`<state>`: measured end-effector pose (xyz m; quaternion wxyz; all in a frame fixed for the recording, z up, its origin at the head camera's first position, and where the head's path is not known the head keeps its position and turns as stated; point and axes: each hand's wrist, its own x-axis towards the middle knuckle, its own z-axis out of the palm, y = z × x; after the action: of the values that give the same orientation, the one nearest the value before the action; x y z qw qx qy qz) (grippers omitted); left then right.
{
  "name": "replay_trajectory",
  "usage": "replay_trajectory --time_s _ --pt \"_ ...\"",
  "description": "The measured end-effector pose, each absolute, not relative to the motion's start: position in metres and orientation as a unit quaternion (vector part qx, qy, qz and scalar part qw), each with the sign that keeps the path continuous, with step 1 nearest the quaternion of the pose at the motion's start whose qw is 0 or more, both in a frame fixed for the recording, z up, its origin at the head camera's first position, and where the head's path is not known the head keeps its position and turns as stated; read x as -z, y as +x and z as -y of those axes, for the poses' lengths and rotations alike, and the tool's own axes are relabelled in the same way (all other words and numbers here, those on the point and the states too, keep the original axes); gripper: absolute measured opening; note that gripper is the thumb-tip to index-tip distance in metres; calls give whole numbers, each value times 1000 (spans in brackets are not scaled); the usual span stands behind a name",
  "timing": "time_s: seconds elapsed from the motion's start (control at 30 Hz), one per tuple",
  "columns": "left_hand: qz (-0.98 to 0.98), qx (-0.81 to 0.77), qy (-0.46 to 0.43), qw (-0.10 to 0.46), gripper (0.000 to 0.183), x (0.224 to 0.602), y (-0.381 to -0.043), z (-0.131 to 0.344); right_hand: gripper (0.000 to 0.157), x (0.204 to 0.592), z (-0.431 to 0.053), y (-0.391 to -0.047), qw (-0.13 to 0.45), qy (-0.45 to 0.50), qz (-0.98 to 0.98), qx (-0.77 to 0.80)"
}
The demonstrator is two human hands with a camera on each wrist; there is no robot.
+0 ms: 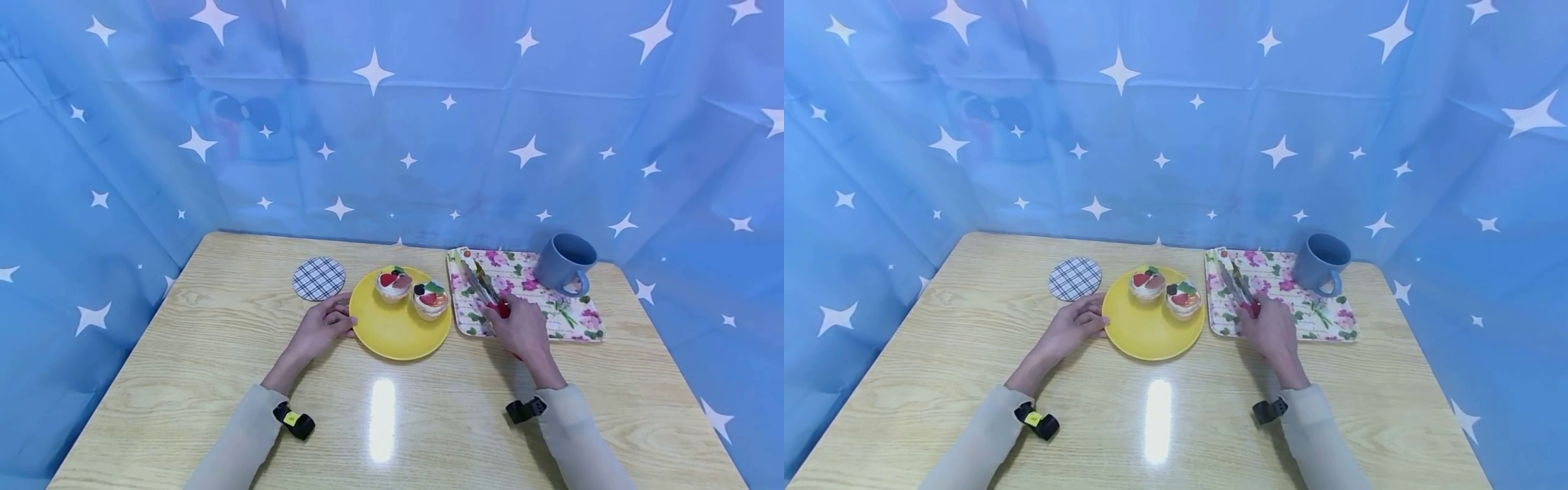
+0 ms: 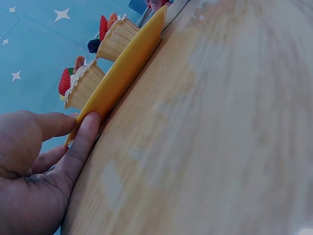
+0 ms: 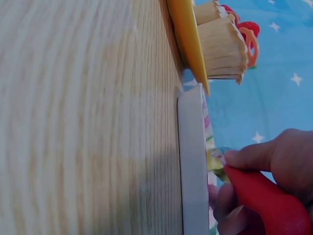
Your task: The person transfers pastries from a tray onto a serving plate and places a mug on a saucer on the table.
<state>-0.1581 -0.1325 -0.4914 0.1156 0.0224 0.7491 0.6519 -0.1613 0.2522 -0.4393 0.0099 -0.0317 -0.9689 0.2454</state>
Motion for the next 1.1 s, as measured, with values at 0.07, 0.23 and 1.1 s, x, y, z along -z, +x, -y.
replay_trajectory --time_s 0.07,0.23,1.1 --pt "-748 -653 24 115 55 491 -158 132 62 439 -253 -161 7 -32 969 -246" --pt "-743 -658 26 117 57 492 -158 132 62 437 -255 -161 8 -25 969 -247" --pt "-742 -659 22 121 56 491 -158 132 52 424 -256 -150 38 12 965 -259"
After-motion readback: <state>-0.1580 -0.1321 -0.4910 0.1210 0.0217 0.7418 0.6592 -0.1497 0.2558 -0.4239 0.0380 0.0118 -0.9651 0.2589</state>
